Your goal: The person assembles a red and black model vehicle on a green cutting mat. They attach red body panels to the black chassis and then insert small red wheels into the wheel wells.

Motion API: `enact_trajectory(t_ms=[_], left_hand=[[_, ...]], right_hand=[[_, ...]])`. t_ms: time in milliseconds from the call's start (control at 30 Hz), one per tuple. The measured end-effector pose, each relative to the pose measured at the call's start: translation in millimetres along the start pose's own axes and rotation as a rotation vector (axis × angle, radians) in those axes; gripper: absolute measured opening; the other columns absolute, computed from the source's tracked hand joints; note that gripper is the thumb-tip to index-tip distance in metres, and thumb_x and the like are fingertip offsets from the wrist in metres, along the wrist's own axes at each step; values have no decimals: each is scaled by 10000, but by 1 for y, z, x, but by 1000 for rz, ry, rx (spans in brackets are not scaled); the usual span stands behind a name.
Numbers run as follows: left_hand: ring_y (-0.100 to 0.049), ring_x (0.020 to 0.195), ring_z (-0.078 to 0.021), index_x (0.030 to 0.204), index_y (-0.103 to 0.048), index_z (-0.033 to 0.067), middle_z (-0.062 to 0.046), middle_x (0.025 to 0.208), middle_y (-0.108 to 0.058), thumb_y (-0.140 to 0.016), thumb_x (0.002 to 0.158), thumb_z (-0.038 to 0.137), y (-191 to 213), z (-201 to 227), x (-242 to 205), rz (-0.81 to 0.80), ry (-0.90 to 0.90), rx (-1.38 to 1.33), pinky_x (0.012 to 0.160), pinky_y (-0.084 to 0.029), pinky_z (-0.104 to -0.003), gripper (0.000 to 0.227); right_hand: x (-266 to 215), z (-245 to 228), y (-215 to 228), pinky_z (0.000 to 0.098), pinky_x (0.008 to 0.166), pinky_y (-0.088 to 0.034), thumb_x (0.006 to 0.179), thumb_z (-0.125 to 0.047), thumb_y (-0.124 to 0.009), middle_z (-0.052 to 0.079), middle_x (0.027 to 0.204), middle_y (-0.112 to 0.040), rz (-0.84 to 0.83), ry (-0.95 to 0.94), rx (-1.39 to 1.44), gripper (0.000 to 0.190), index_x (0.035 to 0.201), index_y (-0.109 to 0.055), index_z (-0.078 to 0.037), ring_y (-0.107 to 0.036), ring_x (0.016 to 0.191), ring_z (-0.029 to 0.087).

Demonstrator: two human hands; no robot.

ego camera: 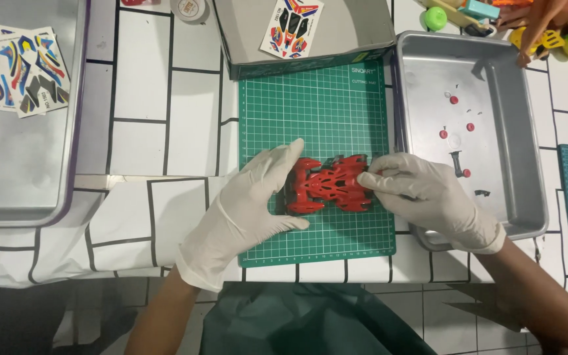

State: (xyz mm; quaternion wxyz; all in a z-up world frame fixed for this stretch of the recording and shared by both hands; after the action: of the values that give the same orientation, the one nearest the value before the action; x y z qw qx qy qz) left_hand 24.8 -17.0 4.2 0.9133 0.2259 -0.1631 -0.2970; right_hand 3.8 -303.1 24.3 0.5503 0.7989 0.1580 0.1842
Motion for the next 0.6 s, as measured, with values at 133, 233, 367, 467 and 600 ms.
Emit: enact_trajectory(t_ms=[133, 233, 367, 467, 600], left_hand=[[-514, 1076, -290, 1432, -513, 47, -85, 1229, -518, -928, 736, 275, 5, 2, 5, -16, -111, 111, 905, -495, -418, 842], [-559, 1237, -356, 1412, -551, 51, -167, 1290, -561, -888, 781, 322, 2, 4, 2, 57, -165, 162, 1027, -481, -506, 764], [-633, 1111, -327, 1349, -607, 7, -175, 1233, -591, -906, 696, 333, 1, 4, -5, 154, -125, 250, 957, -550, -442, 788], [-638, 1134, -343, 1361, -587, -28, -206, 1244, -606, -903, 743, 336, -3, -1, -12, 210, -210, 292, 981, -573, -435, 783], [-620, 1179, -377, 1333, -570, -75, -234, 1262, -604, -921, 805, 293, -5, 4, -18, 303, -323, 347, 1039, -574, -458, 733]], right_hand=[[5, -11, 0, 230, 768, -639, 931, -144, -743, 14, 1217, -706, 15, 5, 149, 245, 1161, -780, -219, -710, 948, 118], [10, -21, 7, 256, 956, -617, 931, -53, -699, 103, 1379, -613, -37, -130, 385, 321, 1228, -739, -166, -693, 1123, 177], [17, -27, 12, 353, 832, -671, 887, -301, -567, 190, 1424, -542, -44, -349, 509, 533, 1370, -570, -77, -665, 1135, 270], [12, -24, -6, 427, 894, -580, 887, -666, -471, 271, 1459, -515, -87, -378, 274, 947, 1478, -396, 70, -634, 1140, 366], [35, -56, 23, 316, 829, -598, 775, -370, -772, 27, 1139, -700, -135, -907, 595, 555, 1219, -534, -137, -659, 989, 153]])
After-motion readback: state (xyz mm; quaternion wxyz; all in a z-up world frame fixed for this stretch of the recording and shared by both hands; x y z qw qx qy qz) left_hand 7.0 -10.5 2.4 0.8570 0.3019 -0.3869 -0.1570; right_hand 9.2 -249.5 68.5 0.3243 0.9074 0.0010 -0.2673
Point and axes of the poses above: each hand's wrist, its own x-axis towards the middle knuckle, its own y-axis out of the back of the hand, z = x × y, the point moved 3 cm from there along x, towards the middle knuckle
